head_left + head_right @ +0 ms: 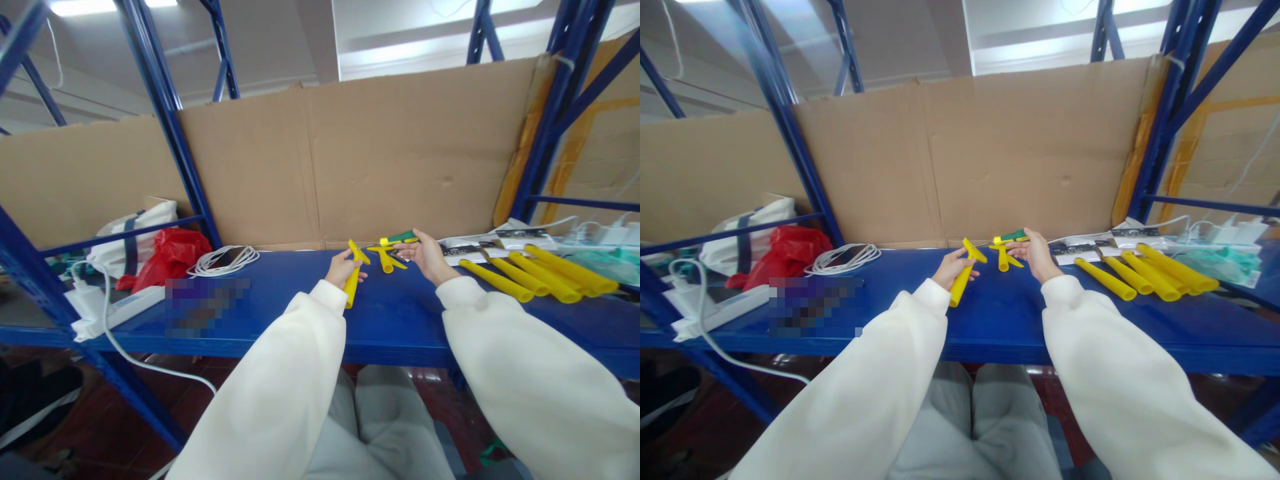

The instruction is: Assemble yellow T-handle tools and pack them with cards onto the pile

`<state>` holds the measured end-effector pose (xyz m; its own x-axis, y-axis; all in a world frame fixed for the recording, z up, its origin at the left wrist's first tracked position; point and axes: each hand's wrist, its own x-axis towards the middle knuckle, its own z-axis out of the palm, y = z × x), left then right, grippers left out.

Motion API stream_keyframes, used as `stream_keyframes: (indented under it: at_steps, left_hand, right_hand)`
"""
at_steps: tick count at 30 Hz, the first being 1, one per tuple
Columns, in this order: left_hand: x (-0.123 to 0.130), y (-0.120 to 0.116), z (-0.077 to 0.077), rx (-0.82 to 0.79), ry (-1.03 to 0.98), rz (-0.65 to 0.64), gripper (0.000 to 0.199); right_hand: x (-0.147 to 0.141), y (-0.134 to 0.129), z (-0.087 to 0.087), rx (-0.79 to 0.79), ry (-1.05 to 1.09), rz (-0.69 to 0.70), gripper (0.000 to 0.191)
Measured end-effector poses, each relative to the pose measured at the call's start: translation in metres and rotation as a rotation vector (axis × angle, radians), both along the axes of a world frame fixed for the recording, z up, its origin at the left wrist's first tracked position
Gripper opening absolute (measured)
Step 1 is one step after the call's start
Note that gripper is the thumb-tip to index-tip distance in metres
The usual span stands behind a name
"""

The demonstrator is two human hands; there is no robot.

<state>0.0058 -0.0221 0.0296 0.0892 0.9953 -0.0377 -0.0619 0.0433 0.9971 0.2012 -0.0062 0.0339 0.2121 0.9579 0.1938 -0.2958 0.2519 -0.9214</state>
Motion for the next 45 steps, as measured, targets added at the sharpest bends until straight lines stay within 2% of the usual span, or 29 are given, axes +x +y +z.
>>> stream_keyframes:
  at_steps: [8, 17, 29, 38, 45]
  left_hand:
    - [0.001, -0.003, 0.002, 0.002, 0.032, 0.016, 0.068]
    - [0.001, -0.003, 0.002, 0.001, 0.008, 0.024, 0.069]
    - [0.000, -0.003, 0.002, 0.020, 0.008, -0.016, 0.066]
    - [0.000, 0.003, -0.002, 0.050, 0.088, 0.079, 0.065]
    - [-0.001, 0.011, -0.010, 0.111, 0.122, 0.094, 0.062]
  right_hand:
    - [0.005, 0.003, -0.003, 0.058, -0.047, 0.024, 0.024]
    - [-0.002, -0.007, 0.005, 0.009, 0.018, 0.011, 0.014]
    - [-0.003, -0.010, 0.009, -0.020, 0.068, 0.032, 0.013]
    - [-0.004, -0.012, 0.006, 0.001, -0.045, -0.020, 0.013]
    - [-0.002, -0.010, 0.004, -0.002, -0.080, -0.067, 0.019]
